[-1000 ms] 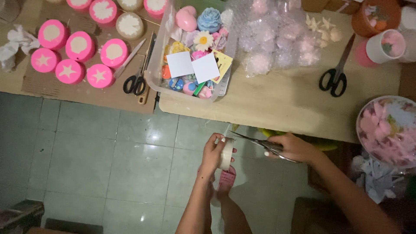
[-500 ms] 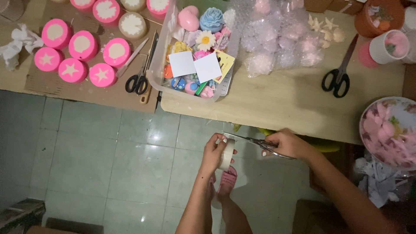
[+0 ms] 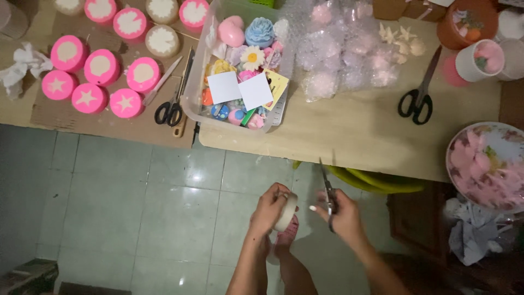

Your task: The person cuts a piece of bubble wrap using scissors and then cuts a strip of tape from a roll.

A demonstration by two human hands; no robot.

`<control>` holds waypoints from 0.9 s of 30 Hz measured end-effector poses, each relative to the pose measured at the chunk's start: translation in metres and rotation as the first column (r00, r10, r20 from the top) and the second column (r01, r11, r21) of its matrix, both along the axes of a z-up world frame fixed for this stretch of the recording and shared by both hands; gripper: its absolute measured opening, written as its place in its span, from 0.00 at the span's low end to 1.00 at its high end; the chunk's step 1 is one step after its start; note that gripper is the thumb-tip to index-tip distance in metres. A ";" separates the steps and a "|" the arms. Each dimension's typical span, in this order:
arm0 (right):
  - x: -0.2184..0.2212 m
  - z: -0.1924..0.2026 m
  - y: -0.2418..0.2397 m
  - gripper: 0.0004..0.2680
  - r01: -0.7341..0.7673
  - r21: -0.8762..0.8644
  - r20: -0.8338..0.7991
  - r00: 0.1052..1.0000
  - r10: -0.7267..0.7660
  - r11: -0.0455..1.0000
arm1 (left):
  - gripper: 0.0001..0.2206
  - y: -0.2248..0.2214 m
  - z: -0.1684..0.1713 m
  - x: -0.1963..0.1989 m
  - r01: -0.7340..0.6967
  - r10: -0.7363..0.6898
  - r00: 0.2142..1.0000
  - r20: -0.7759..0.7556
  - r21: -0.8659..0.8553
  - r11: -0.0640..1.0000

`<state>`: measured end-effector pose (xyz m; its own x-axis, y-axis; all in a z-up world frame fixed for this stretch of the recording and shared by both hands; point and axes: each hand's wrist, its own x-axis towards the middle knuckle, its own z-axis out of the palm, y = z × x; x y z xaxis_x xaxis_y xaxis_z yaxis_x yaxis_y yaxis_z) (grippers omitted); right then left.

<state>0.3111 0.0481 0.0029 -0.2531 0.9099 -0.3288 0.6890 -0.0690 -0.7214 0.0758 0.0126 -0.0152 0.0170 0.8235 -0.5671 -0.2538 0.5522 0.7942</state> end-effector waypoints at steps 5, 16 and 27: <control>-0.037 0.001 0.004 0.13 0.181 0.100 -0.252 0.956 -0.151 0.978 | 0.07 0.005 0.025 0.015 0.053 -0.055 0.997 0.061 0.024 0.998; -0.024 0.014 0.023 0.07 0.220 0.076 -0.127 0.969 -0.210 0.972 | 0.45 0.006 0.043 0.013 0.161 -0.158 0.981 0.114 -0.015 0.987; -0.017 0.037 0.048 0.08 0.155 0.253 -0.290 0.954 -0.078 0.955 | 0.34 0.010 0.028 0.042 0.090 -0.089 0.995 0.051 -0.013 0.996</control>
<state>0.2944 0.0963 0.0403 -0.1851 0.9827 -0.0003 0.4612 0.0866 -0.8831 0.1173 0.0221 0.0132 0.1190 0.8087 -0.5760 -0.2419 0.5863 0.7732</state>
